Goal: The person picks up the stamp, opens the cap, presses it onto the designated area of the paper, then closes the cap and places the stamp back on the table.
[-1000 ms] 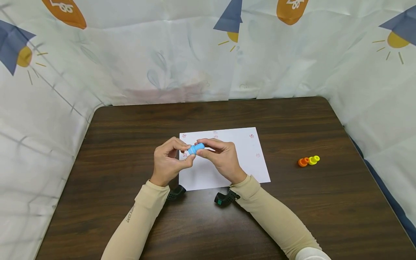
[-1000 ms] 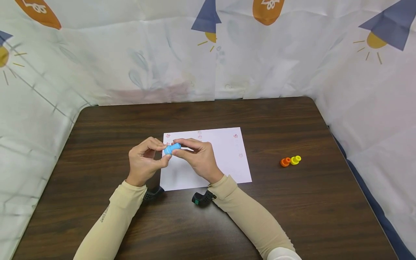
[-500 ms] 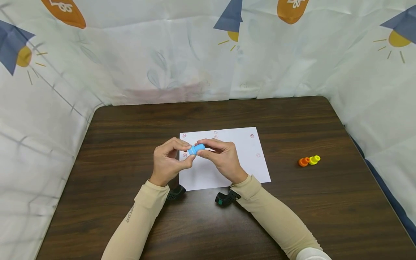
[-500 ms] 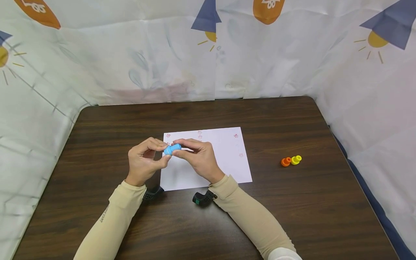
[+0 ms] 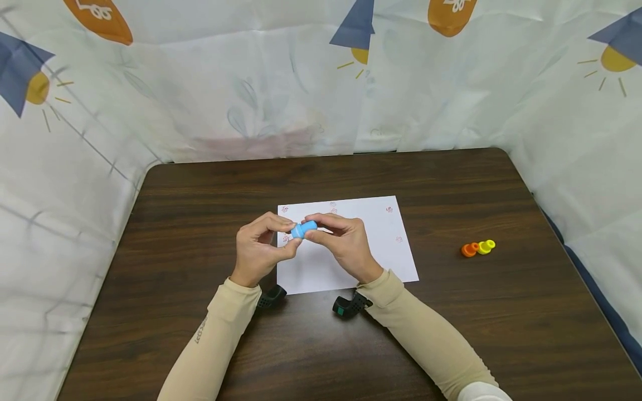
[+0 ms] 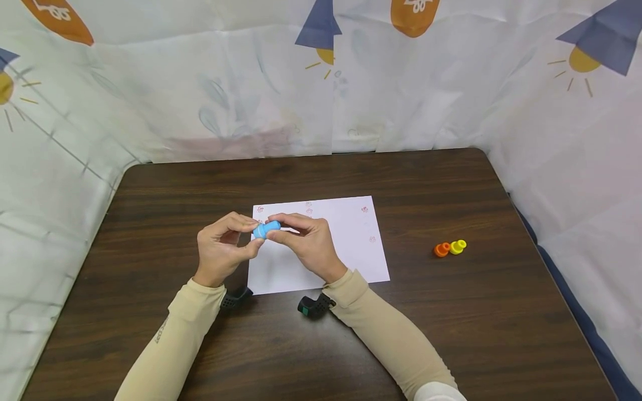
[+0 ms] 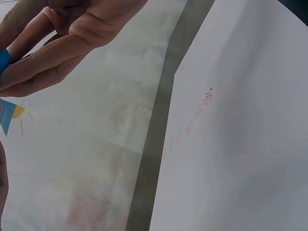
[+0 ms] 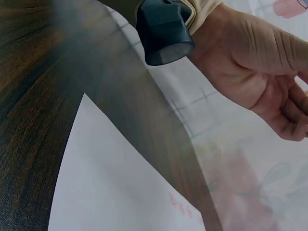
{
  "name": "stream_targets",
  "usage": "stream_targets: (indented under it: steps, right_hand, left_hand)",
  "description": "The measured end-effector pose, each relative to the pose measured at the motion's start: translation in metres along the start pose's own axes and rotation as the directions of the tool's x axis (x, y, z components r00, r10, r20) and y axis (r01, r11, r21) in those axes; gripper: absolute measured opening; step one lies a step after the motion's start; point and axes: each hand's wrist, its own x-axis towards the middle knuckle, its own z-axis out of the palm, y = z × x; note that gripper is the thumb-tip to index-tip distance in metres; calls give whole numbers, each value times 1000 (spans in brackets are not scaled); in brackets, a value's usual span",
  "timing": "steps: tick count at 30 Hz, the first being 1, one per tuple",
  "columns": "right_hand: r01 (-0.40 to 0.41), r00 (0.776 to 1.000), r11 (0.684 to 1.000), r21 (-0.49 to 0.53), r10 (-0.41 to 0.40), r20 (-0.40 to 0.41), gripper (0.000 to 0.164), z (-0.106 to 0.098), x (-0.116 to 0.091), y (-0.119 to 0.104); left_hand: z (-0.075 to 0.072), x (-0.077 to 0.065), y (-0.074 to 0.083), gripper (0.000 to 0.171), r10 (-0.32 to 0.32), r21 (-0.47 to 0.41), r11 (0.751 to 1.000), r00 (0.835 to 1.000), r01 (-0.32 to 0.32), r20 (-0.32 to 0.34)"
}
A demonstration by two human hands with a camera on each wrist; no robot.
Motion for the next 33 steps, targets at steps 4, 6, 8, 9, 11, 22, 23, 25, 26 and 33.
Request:
stream_targets:
  steps: [4,6,8,9,11,22,23,25,26,33]
  right_hand:
    - [-12,1000,1000,13,12,-3,43,0,1,0]
    - [-11,1000,1000,13,11,-7,47,1,1,1]
    - [-12,1000,1000,16,12,-12,49,2,1,1]
    - [-13,1000,1000,20,13,-14,49,2,1,1]
    - [-17,1000,999,32,18,-15,49,3,1,2]
    - [-20,999,999,42,22,-49,36,6,2,0]
    - [-24,998,999,40,26,-56,36,6,3,1]
    - [-34,997,999,41,37,-68,35,7,3,1]
    - [-36,997,998,42,39,-70,35,8,4,1]
    - [-45,997,999,13,45,-55,32,17,7,6]
  left_hand:
    - [0,1,1,39,2,0,1000,1000,-2,1]
    - [-2,1,2,37,9,4,1000,1000,-9,-4]
    - [-4,1,3,35,15,9,1000,1000,-15,-7]
    - [-5,1,3,34,15,10,1000,1000,-15,-6]
    - [-7,2,4,32,12,13,1000,1000,-12,1]
    - [-14,6,10,31,-16,32,999,1000,16,12]
    - [-15,6,11,32,-17,34,999,1000,16,9]
    - [-16,7,13,33,-16,30,999,1000,16,2]
    - [-16,8,14,34,-13,27,1000,1000,13,-1]
    - [-22,11,20,35,16,-8,1000,999,-16,-30]
